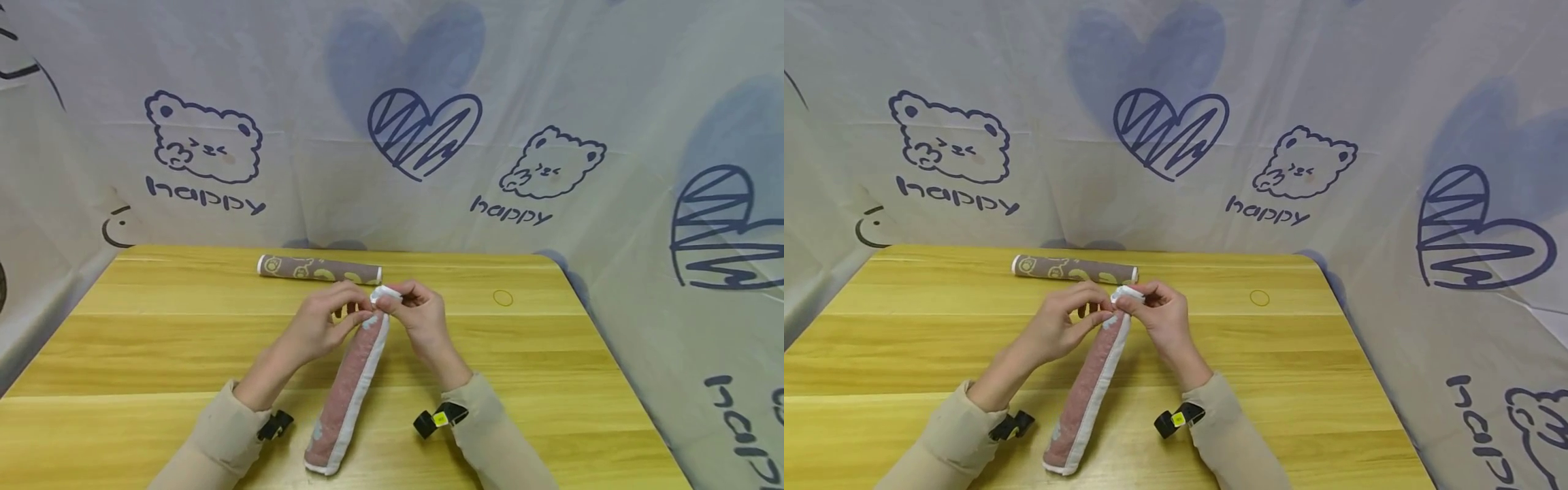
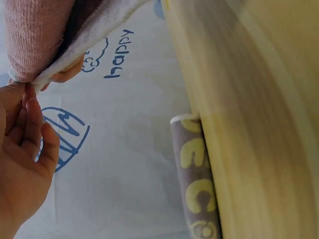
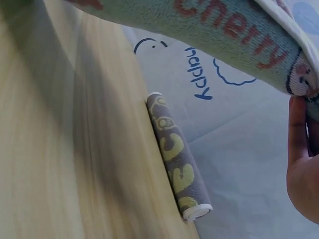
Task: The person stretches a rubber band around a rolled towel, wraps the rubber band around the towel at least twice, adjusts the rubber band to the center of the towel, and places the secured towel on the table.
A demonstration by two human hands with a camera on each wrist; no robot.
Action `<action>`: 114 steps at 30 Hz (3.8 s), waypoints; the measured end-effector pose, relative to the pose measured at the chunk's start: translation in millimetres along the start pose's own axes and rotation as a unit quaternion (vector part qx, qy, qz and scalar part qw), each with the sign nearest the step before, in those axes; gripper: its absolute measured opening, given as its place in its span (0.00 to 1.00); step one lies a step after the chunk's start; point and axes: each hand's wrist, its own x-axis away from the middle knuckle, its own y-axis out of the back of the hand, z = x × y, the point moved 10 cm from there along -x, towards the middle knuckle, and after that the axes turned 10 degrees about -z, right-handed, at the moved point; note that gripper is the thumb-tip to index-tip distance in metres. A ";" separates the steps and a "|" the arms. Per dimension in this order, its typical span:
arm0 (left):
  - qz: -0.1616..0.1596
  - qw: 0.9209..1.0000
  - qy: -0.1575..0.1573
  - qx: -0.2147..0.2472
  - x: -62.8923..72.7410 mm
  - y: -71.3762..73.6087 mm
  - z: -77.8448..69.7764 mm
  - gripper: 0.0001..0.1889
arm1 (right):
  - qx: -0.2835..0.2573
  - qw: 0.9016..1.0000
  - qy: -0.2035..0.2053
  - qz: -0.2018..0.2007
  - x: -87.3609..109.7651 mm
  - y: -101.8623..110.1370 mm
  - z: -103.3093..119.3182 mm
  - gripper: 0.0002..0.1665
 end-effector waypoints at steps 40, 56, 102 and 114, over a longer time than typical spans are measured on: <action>0.057 0.991 0.105 -0.053 6.4 -5.7 19.4 0.02 | -0.011 0.992 -0.090 0.092 -2.7 -0.9 -19.8 0.20; -0.030 0.998 -0.045 -0.041 -4.8 9.5 -11.5 0.12 | 0.024 0.996 -0.069 0.044 -3.6 1.3 -8.0 0.10; 0.114 0.982 0.096 -0.116 14.5 -35.1 14.0 0.05 | 0.076 0.991 -0.083 -0.078 -10.3 17.2 -13.8 0.06; 0.120 0.983 0.122 -0.067 11.9 -23.5 20.3 0.03 | 0.093 0.982 -0.084 0.143 -3.2 -6.8 -12.1 0.32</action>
